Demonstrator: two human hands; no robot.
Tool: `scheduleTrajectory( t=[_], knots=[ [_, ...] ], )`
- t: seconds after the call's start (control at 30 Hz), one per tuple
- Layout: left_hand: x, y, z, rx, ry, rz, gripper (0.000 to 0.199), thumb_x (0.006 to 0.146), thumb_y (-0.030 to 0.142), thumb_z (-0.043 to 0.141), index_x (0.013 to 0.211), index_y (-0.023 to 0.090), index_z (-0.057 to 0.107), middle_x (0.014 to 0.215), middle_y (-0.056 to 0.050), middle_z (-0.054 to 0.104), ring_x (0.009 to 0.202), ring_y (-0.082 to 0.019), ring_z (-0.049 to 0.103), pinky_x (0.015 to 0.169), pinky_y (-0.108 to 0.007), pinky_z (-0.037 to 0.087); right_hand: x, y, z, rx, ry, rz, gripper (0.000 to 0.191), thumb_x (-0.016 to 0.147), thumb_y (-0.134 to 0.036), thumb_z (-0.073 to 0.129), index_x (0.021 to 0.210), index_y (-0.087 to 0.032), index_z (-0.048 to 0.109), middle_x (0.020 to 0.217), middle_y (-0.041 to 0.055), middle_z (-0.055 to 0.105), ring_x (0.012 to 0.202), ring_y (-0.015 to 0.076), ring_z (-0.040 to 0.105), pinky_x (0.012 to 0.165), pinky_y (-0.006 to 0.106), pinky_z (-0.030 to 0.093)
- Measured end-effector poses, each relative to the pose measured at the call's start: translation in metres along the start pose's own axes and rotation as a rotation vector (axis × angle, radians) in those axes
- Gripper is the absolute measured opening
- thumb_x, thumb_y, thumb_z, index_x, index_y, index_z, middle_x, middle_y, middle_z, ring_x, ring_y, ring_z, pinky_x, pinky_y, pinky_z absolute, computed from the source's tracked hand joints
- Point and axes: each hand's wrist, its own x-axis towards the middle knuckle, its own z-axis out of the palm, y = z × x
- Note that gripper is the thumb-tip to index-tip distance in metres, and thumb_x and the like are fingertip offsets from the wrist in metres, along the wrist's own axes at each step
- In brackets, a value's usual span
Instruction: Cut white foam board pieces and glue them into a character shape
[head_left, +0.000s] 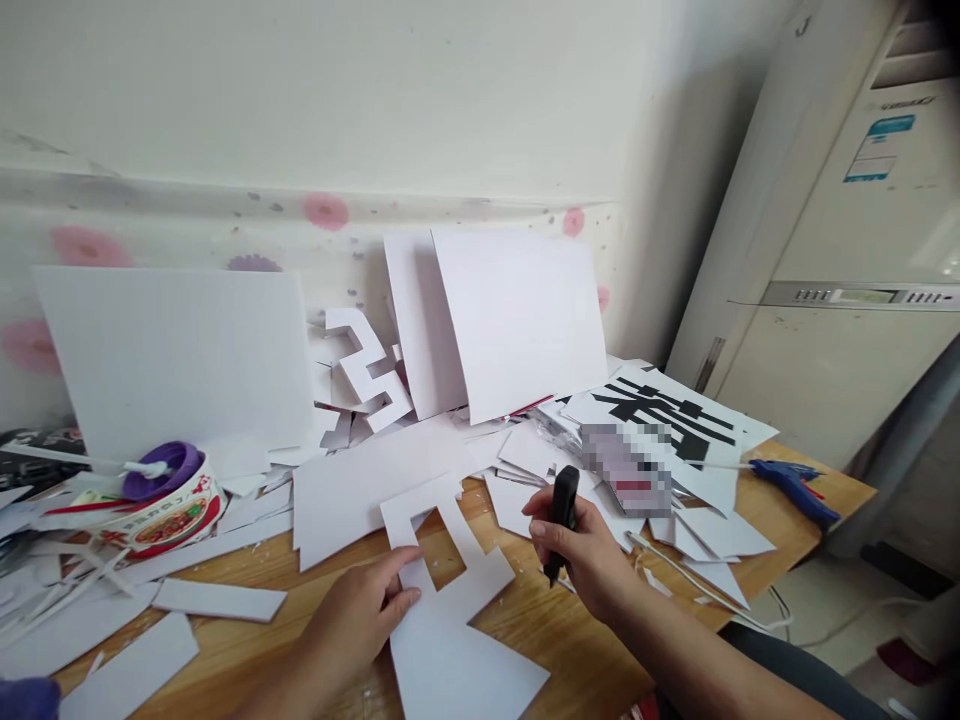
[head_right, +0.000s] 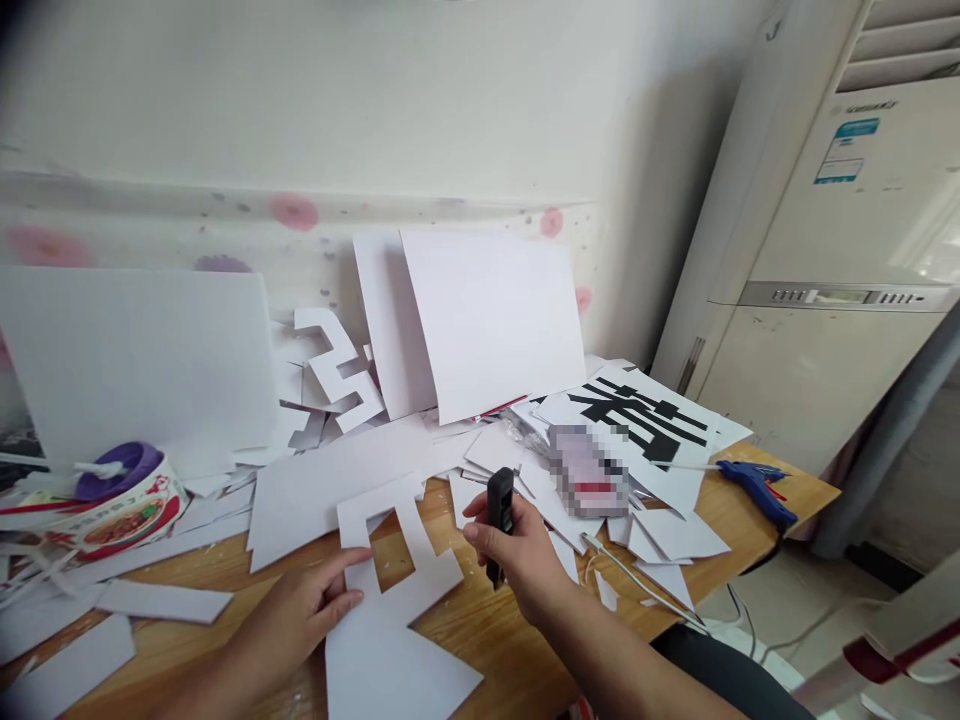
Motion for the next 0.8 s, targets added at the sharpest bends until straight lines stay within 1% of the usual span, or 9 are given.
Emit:
scheduleTrajectory(
  t=[0.1, 0.2, 0.3, 0.4, 0.53, 0.6, 0.67, 0.73, 0.8],
  knots=[
    [-0.001, 0.002, -0.002, -0.058, 0.014, 0.055, 0.041, 0.08, 0.034, 0.052, 0.116, 0.018, 0.065, 0.066, 0.001, 0.061, 0.064, -0.02, 0.059, 0.063, -0.029, 0.042, -0.001, 0.003, -0.006, -0.025, -0.007, -0.001, 0.025, 0.06, -0.023, 0.071, 0.083, -0.017, 0.065, 0.065, -0.0021, 0.055, 0.059, 0.0126, 0.052, 0.058, 0.027, 0.041],
    [-0.004, 0.004, -0.006, -0.124, 0.025, 0.073, 0.04, 0.081, 0.036, 0.05, 0.113, 0.018, 0.065, 0.066, 0.002, 0.06, 0.061, -0.017, 0.057, 0.06, -0.027, 0.044, -0.005, 0.003, -0.013, -0.109, -0.039, 0.048, 0.02, 0.061, -0.024, 0.07, 0.079, -0.016, 0.066, 0.067, 0.0009, 0.059, 0.065, 0.0158, 0.055, 0.061, 0.029, 0.043],
    [-0.007, 0.007, -0.01, -0.151, 0.084, 0.049, 0.038, 0.086, 0.041, 0.044, 0.11, 0.018, 0.065, 0.073, 0.0, 0.062, 0.065, -0.017, 0.059, 0.061, -0.027, 0.046, -0.009, -0.005, -0.02, -0.233, -0.124, 0.099, 0.02, 0.062, -0.028, 0.075, 0.077, -0.016, 0.068, 0.069, 0.002, 0.061, 0.066, 0.0169, 0.056, 0.062, 0.031, 0.044],
    [-0.007, 0.007, -0.009, -0.148, 0.127, 0.036, 0.038, 0.089, 0.044, 0.043, 0.111, 0.02, 0.063, 0.083, -0.002, 0.067, 0.073, -0.018, 0.062, 0.067, -0.028, 0.048, -0.009, -0.016, -0.027, -0.374, -0.213, 0.125, 0.02, 0.062, -0.028, 0.08, 0.076, -0.018, 0.069, 0.07, 0.0008, 0.062, 0.066, 0.0165, 0.056, 0.064, 0.031, 0.045],
    [-0.005, 0.003, 0.0, -0.082, 0.108, 0.081, 0.03, 0.09, 0.035, 0.045, 0.107, 0.021, 0.066, 0.095, -0.004, 0.071, 0.085, -0.02, 0.065, 0.077, -0.031, 0.05, -0.003, -0.03, -0.038, -0.814, -0.322, -0.03, 0.012, 0.075, -0.031, 0.072, 0.074, -0.021, 0.067, 0.075, 0.0025, 0.063, 0.07, 0.0182, 0.059, 0.067, 0.032, 0.048],
    [-0.006, 0.004, 0.001, -0.005, 0.085, 0.124, 0.026, 0.089, 0.028, 0.048, 0.102, 0.023, 0.07, 0.099, -0.004, 0.072, 0.093, -0.022, 0.064, 0.084, -0.035, 0.048, -0.001, -0.034, -0.043, -0.918, -0.334, -0.092, 0.014, 0.08, -0.034, 0.069, 0.074, -0.021, 0.068, 0.076, 0.003, 0.063, 0.07, 0.0181, 0.059, 0.066, 0.031, 0.049],
    [-0.009, 0.006, -0.002, 0.082, 0.068, 0.151, 0.025, 0.087, 0.022, 0.051, 0.099, 0.025, 0.073, 0.102, -0.005, 0.07, 0.099, -0.026, 0.061, 0.09, -0.041, 0.045, 0.0, -0.036, -0.044, -0.856, -0.301, -0.106, 0.014, 0.081, -0.036, 0.069, 0.079, -0.022, 0.069, 0.073, 0.0022, 0.063, 0.066, 0.0164, 0.059, 0.061, 0.029, 0.049],
    [-0.012, 0.008, -0.007, 0.151, 0.06, 0.152, 0.024, 0.086, 0.021, 0.056, 0.1, 0.026, 0.074, 0.107, -0.007, 0.067, 0.105, -0.029, 0.057, 0.093, -0.046, 0.043, -0.001, -0.032, -0.04, -0.641, -0.262, -0.092, 0.015, 0.081, -0.037, 0.07, 0.087, -0.023, 0.07, 0.072, 0.0014, 0.064, 0.063, 0.0153, 0.059, 0.057, 0.027, 0.049],
    [-0.013, 0.009, -0.01, 0.196, 0.033, 0.188, 0.027, 0.084, 0.022, 0.062, 0.108, 0.029, 0.073, 0.118, -0.006, 0.061, 0.112, -0.028, 0.053, 0.099, -0.045, 0.04, -0.003, -0.023, -0.028, -0.376, -0.265, -0.058, 0.018, 0.081, -0.038, 0.071, 0.092, -0.023, 0.07, 0.073, 0.0016, 0.066, 0.063, 0.0157, 0.062, 0.059, 0.027, 0.052]
  ],
)
